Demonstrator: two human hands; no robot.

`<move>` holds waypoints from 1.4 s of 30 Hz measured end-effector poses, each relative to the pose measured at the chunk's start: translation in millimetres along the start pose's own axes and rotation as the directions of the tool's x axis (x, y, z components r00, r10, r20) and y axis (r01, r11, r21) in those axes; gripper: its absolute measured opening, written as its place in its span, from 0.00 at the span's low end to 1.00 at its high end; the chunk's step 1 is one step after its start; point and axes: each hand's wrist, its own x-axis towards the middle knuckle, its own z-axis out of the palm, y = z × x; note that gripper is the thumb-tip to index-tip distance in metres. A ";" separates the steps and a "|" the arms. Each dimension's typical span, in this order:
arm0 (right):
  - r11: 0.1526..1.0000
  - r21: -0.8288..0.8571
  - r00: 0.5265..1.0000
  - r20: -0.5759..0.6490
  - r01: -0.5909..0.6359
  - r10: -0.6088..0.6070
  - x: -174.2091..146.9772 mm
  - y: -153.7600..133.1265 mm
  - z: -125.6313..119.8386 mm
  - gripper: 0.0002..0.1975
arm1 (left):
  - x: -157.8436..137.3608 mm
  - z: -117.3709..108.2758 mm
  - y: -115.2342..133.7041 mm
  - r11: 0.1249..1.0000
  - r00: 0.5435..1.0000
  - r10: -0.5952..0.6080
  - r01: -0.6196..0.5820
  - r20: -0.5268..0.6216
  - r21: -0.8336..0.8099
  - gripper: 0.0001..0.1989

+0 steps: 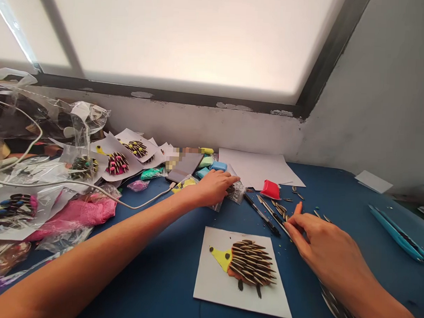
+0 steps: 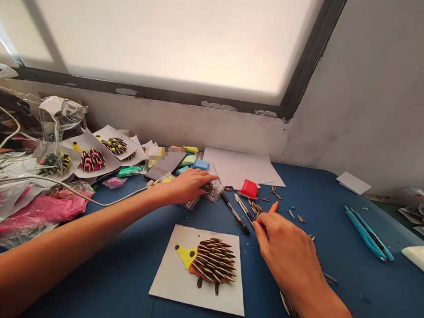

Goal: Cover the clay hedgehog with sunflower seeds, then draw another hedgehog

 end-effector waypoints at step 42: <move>0.644 0.705 0.955 0.218 -0.296 0.200 2.2 -19.3 -14.2 0.27 | -2.9 -9.9 56.6 0.256 0.980 0.193 -0.089 -0.039 -0.962 0.20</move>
